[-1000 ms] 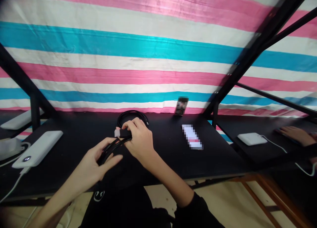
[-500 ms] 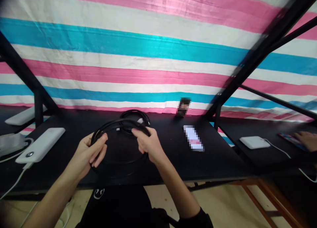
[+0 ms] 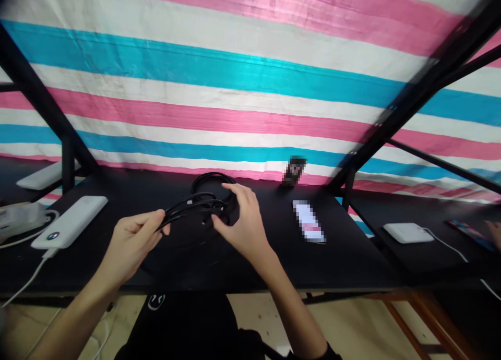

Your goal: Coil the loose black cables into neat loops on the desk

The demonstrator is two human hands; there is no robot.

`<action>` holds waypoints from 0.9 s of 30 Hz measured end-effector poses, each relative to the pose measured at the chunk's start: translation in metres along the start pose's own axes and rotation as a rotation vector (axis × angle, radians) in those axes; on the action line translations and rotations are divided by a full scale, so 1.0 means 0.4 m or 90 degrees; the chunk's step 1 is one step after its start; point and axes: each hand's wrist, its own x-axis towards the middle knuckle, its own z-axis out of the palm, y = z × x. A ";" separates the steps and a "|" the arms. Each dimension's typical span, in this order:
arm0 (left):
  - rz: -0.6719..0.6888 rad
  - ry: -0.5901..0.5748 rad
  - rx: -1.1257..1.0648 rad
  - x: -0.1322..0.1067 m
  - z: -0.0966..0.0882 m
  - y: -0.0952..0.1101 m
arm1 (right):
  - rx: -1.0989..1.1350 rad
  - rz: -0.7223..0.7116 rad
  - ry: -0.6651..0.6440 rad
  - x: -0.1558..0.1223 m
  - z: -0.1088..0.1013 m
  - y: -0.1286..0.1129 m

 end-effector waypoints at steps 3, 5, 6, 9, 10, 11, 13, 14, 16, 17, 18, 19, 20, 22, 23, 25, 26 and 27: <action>0.093 -0.038 0.110 -0.009 0.019 0.030 | -0.023 -0.094 -0.066 0.003 -0.006 -0.071; 0.131 -0.048 0.134 -0.010 0.029 0.040 | 0.040 -0.080 -0.130 0.007 -0.004 -0.097; 0.136 -0.045 0.139 -0.007 0.030 0.041 | 0.085 -0.048 -0.170 0.010 -0.003 -0.103; 0.125 -0.030 0.142 0.008 0.022 0.028 | 0.237 0.075 -0.311 0.015 -0.007 -0.099; 0.122 -0.031 0.137 0.015 0.016 0.021 | 0.277 0.106 -0.341 0.017 -0.010 -0.095; 0.118 -0.041 0.128 0.022 0.011 0.013 | 0.304 0.127 -0.352 0.019 -0.013 -0.090; 0.097 -0.080 0.097 0.032 0.003 -0.002 | 0.331 0.150 -0.314 0.022 -0.017 -0.079; 0.079 -0.105 0.071 0.035 0.003 -0.009 | 0.340 0.161 -0.271 0.023 -0.016 -0.074; 0.050 -0.127 -0.008 0.037 0.011 -0.021 | 0.382 0.196 -0.161 0.024 -0.008 -0.062; 0.043 -0.110 -0.059 0.037 0.018 -0.026 | 0.419 0.218 -0.103 0.023 0.001 -0.055; 0.043 -0.071 -0.114 0.036 0.026 -0.028 | 0.462 0.240 -0.051 0.022 0.012 -0.048; 0.044 -0.020 -0.164 0.036 0.035 -0.029 | 0.505 0.259 -0.008 0.020 0.024 -0.041; 0.040 0.037 -0.202 0.035 0.041 -0.027 | 0.542 0.273 0.017 0.017 0.037 -0.033; 0.002 0.104 -0.228 0.033 0.047 -0.019 | 0.569 0.289 0.001 0.011 0.055 -0.018; -0.021 0.102 -0.218 0.031 0.045 -0.013 | 0.560 0.292 -0.029 0.008 0.058 -0.012; -0.065 0.052 -0.178 0.029 0.036 -0.003 | 0.510 0.285 -0.092 0.004 0.049 -0.011; -0.083 0.017 -0.156 0.028 0.032 0.001 | 0.475 0.276 -0.106 0.003 0.039 -0.017; -0.097 -0.016 -0.134 0.026 0.030 0.004 | 0.439 0.258 -0.107 0.002 0.027 -0.027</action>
